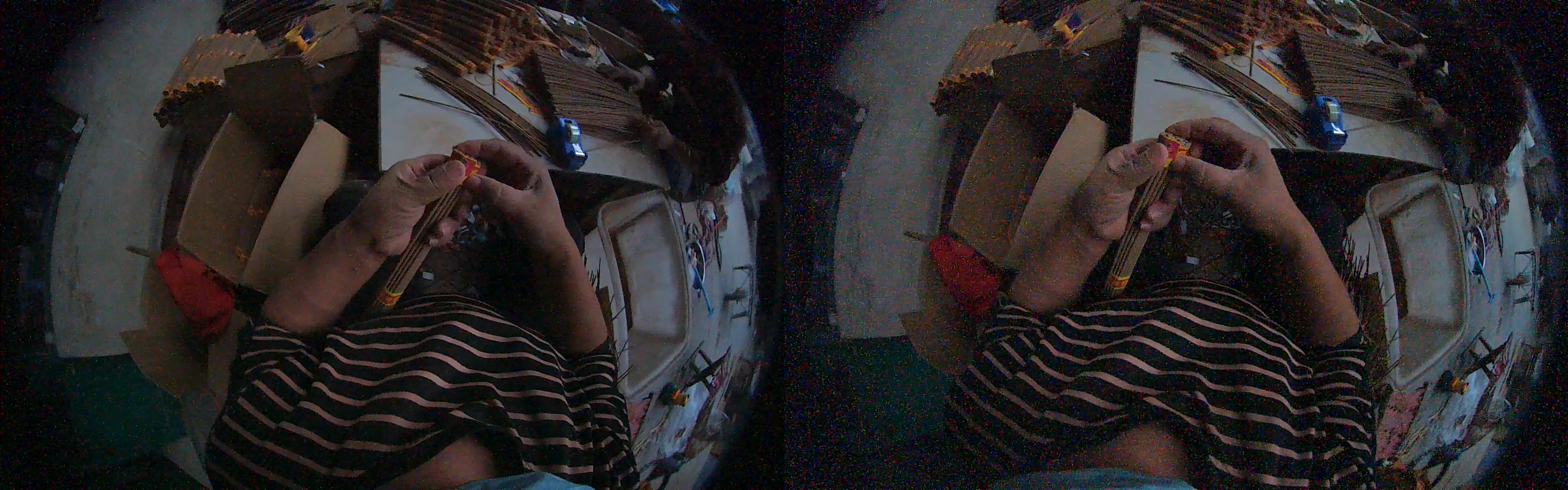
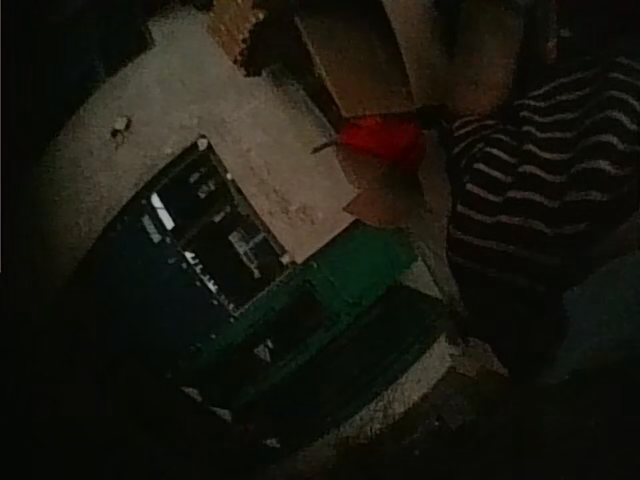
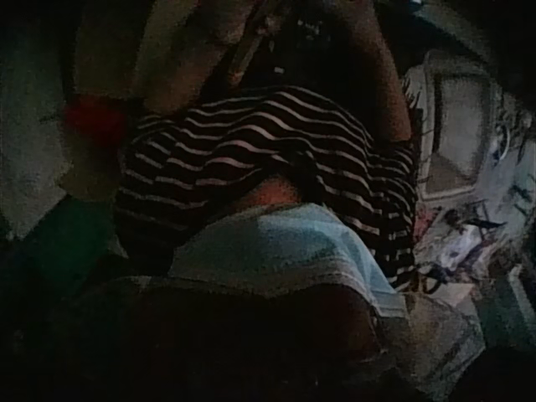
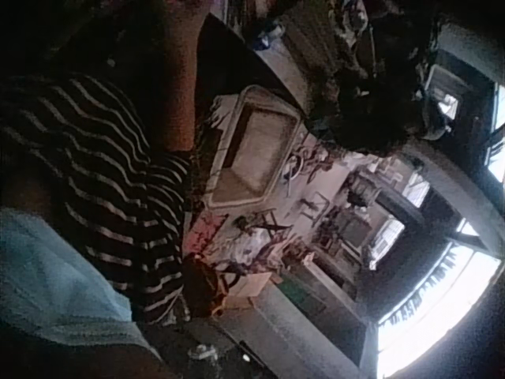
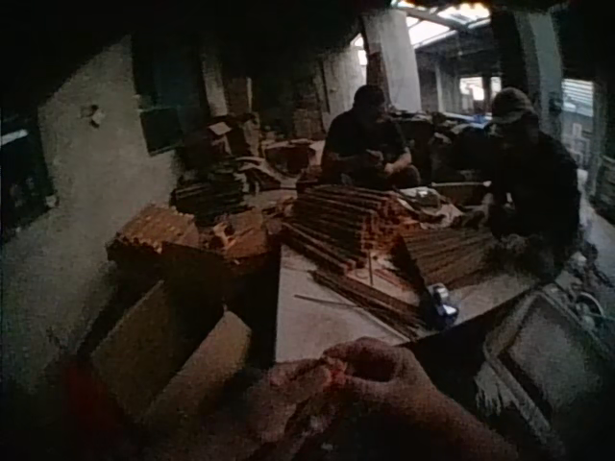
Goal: The person gathers thin wooden sticks into bundles, aligns them, and wraps the ends with small paper labels and tape. The person repeats this process for multiple bundles, placing finished bundles on the table.
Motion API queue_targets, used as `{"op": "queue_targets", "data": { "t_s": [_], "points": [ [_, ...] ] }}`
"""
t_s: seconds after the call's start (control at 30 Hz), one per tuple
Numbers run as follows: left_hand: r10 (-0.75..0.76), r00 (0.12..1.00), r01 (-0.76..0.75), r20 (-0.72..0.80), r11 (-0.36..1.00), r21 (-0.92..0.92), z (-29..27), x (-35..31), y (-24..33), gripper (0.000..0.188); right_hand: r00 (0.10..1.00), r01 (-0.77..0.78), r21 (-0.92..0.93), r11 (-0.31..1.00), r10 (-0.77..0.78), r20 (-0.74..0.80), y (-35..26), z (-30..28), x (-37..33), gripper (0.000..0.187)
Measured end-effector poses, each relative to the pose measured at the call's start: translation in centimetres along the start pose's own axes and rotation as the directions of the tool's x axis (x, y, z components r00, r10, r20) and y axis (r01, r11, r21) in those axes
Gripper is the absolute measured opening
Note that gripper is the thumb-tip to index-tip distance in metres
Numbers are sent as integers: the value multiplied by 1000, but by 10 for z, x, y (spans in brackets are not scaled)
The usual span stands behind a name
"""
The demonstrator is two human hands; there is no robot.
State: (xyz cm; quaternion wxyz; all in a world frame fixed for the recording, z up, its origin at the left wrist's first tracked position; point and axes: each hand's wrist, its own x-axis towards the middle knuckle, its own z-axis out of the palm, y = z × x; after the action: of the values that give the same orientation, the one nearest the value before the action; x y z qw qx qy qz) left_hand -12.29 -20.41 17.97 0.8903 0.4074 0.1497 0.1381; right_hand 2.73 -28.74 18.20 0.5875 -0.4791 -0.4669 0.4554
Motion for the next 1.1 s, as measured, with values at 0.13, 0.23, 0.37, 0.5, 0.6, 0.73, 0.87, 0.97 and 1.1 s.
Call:
{"op": "queue_targets", "data": {
  "t_s": [0.13,0.23,0.37,0.5,0.6,0.73,0.87,0.97,1.1],
  "points": [
    [-7,999,7,-31,1000,18,2,0,0,22,1000,-13,24,1000,12,4,0,0,-1,32],
    [-10,999,12,-33,999,50,4,1,0,22,999,-45,94,995,44,13,-4,-1,-1,30],
    [3,998,2,-65,997,74,5,3,-4,22,999,-51,144,988,50,5,0,-3,1,27],
    [5,999,0,-48,995,103,6,3,-6,24,1000,10,28,1000,-10,-18,2,-3,0,26],
    [-30,999,31,-22,999,41,9,3,-3,29,1000,3,-44,999,-3,-13,-4,-6,-2,25],
    [-97,994,96,45,995,15,-4,9,-7,41,996,-91,39,995,91,-4,-8,-7,-4,25],
    [-103,994,102,24,994,33,5,13,-8,42,996,-82,97,992,79,37,-2,-14,-5,24],
    [-108,994,106,1,984,142,11,12,-2,42,999,-38,104,994,35,32,-2,-15,-5,25],
    [-89,995,83,37,988,129,7,15,2,38,995,96,-4,995,-96,-15,4,-15,4,25]
  ]
}}
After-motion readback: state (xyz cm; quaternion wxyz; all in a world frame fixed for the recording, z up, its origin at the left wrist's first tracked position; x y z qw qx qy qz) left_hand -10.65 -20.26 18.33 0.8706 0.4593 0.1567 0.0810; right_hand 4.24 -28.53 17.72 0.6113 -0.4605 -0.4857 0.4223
